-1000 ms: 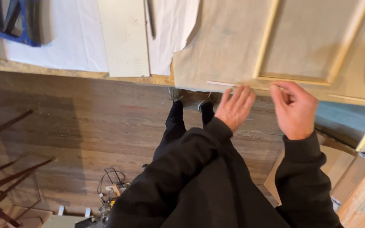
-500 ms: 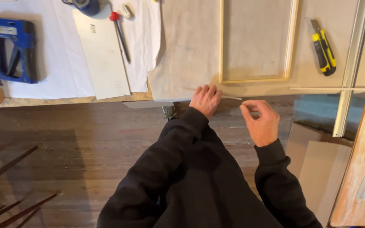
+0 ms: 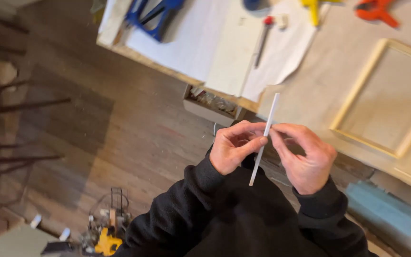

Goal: Measure and cut a thin wooden strip using a utility knife to fit inside a picture frame.

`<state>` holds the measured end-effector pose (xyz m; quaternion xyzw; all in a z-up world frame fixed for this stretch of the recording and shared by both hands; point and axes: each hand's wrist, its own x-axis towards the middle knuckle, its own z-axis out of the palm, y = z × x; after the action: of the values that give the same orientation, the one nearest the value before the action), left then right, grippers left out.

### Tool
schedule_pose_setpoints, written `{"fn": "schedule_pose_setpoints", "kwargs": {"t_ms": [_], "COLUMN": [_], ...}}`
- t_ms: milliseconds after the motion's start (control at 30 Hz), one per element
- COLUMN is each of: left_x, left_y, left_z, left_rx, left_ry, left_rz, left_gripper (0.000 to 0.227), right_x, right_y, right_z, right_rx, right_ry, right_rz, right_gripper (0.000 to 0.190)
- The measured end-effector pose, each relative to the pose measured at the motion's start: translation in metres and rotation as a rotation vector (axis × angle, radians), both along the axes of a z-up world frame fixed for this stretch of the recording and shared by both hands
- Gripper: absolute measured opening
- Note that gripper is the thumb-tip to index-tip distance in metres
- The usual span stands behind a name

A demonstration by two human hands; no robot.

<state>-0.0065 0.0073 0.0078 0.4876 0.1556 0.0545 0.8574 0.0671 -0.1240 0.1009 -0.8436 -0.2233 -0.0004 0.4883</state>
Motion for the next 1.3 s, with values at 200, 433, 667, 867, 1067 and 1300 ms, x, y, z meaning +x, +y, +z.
{"fn": "schedule_pose_setpoints", "kwargs": {"t_ms": [200, 433, 667, 867, 1067, 1300], "left_x": [-0.027, -0.049, -0.055, -0.058, -0.057, -0.056], "left_y": [0.045, 0.079, 0.099, 0.108, 0.111, 0.112], "left_z": [0.018, 0.023, 0.03, 0.029, 0.028, 0.033], "left_rx": [0.13, 0.195, 0.273, 0.302, 0.305, 0.336], "left_ry": [-0.015, -0.021, -0.024, -0.018, -0.005, -0.002], "left_rz": [0.112, 0.218, 0.305, 0.347, 0.356, 0.377], "left_gripper": [0.033, 0.035, 0.035, 0.034, 0.034, 0.034], "right_x": [-0.007, -0.022, -0.027, -0.028, -0.028, -0.027], "right_y": [0.055, 0.098, 0.125, 0.137, 0.143, 0.143], "right_z": [0.004, 0.001, 0.002, -0.001, -0.003, -0.006], "right_rx": [0.003, 0.024, 0.033, 0.021, 0.025, 0.062], "right_ry": [0.012, 0.045, 0.02, 0.05, 0.069, 0.075], "right_rz": [0.147, 0.211, 0.23, 0.234, 0.213, 0.212], "right_gripper": [0.014, 0.015, 0.018, 0.017, 0.015, 0.017]}}
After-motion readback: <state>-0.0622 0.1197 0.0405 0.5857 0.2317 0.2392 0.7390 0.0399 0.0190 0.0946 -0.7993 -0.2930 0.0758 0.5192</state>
